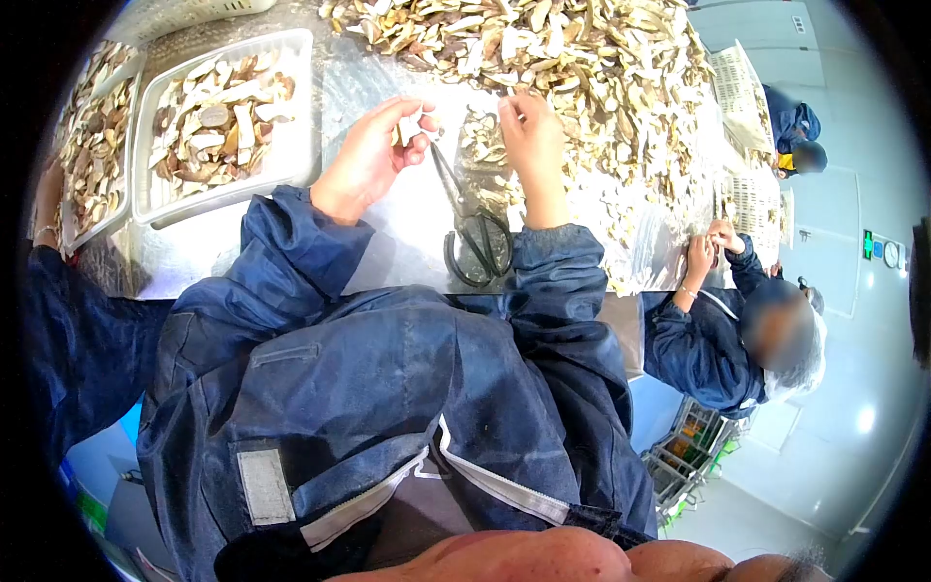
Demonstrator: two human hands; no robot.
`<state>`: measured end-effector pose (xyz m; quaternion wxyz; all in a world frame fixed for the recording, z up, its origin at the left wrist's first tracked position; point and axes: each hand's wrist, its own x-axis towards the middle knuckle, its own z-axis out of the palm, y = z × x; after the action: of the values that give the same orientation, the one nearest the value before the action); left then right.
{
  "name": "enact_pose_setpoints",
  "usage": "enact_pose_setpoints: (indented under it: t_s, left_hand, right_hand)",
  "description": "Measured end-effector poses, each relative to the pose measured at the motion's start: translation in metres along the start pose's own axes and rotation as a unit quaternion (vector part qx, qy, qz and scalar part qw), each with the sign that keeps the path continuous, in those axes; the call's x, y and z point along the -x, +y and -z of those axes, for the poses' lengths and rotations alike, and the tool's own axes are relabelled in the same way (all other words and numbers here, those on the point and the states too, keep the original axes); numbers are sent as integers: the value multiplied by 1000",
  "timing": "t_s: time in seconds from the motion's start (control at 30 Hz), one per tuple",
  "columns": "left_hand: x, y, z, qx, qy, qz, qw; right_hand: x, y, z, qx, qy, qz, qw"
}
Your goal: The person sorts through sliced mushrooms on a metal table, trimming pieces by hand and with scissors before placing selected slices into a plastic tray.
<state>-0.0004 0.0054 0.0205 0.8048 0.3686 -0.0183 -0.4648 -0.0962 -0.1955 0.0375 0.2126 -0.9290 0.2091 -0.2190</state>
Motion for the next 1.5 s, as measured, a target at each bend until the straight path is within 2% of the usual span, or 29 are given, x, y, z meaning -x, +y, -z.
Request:
enact_pose_setpoints:
  t_s: [0.07, 0.13, 0.2, 0.4, 0.5, 0.63, 0.77, 0.87, 0.97, 1.07, 1.1, 1.13, 1.2, 1.23, 1.27, 1.3, 1.4, 1.5]
  left_hand:
    - [-2, -3, 2, 7, -6, 0, 1000]
    - [-4, -3, 4, 13, -14, -2, 1000]
    - [-4, -3, 5, 21, -21, -4, 1000]
    - [-1, -4, 5, -10, -27, 2, 1000]
    - [-2, -5, 1, -25, -36, 8, 999]
    - [-2, -4, 0, -34, -22, -21, 999]
    - [1, -19, -27, -36, -23, -6, 999]
    - [4, -40, -58, -21, -48, 35, 998]
    - [2, -50, -66, -19, -67, 57, 996]
    - [1, -49, -55, -18, -89, 52, 994]
    - [-1, -50, -50, -39, -85, 51, 994]
    - [0, -51, -50, -31, -89, 57, 994]
    - [2, -52, -51, -15, -95, 70, 993]
    - [0, -56, -49, 37, -136, 74, 987]
    - [-1, -57, -49, 44, -121, 90, 988]
    - [2, -52, -51, 50, -105, 105, 988]
    - [0, -48, -48, 41, -68, 125, 989]
    - [1, -50, -42, 33, -82, 126, 988]
  right_hand:
    - [1, -10, -5, 7, 41, 79, 996]
    - [6, -11, -23, 56, 7, 159, 986]
    - [23, -18, -21, 53, -16, 182, 982]
    - [84, 12, 46, 139, -78, 115, 980]
    - [107, 42, 71, 171, -34, 100, 980]
    - [108, 63, 96, 227, 34, 25, 973]
    - [78, 56, 86, 73, 116, 0, 991]
    - [53, 53, 56, 109, 98, 50, 988]
    - [42, 41, 42, 183, 92, 52, 977]
    - [50, 36, 40, 113, 61, 16, 992]
    - [57, 26, 40, 49, 63, -25, 996]
    - [62, 1, 51, -65, 34, -115, 991]
    - [71, -24, 50, -190, 43, -138, 971]
    - [73, -38, 56, -197, 18, -107, 974]
    - [73, -46, 60, -205, -5, -74, 976]
    - [74, -41, 58, -195, 13, -67, 978]
    - [76, 20, 65, -152, 82, -152, 973]
    - [79, 82, 87, 47, 73, -189, 978]
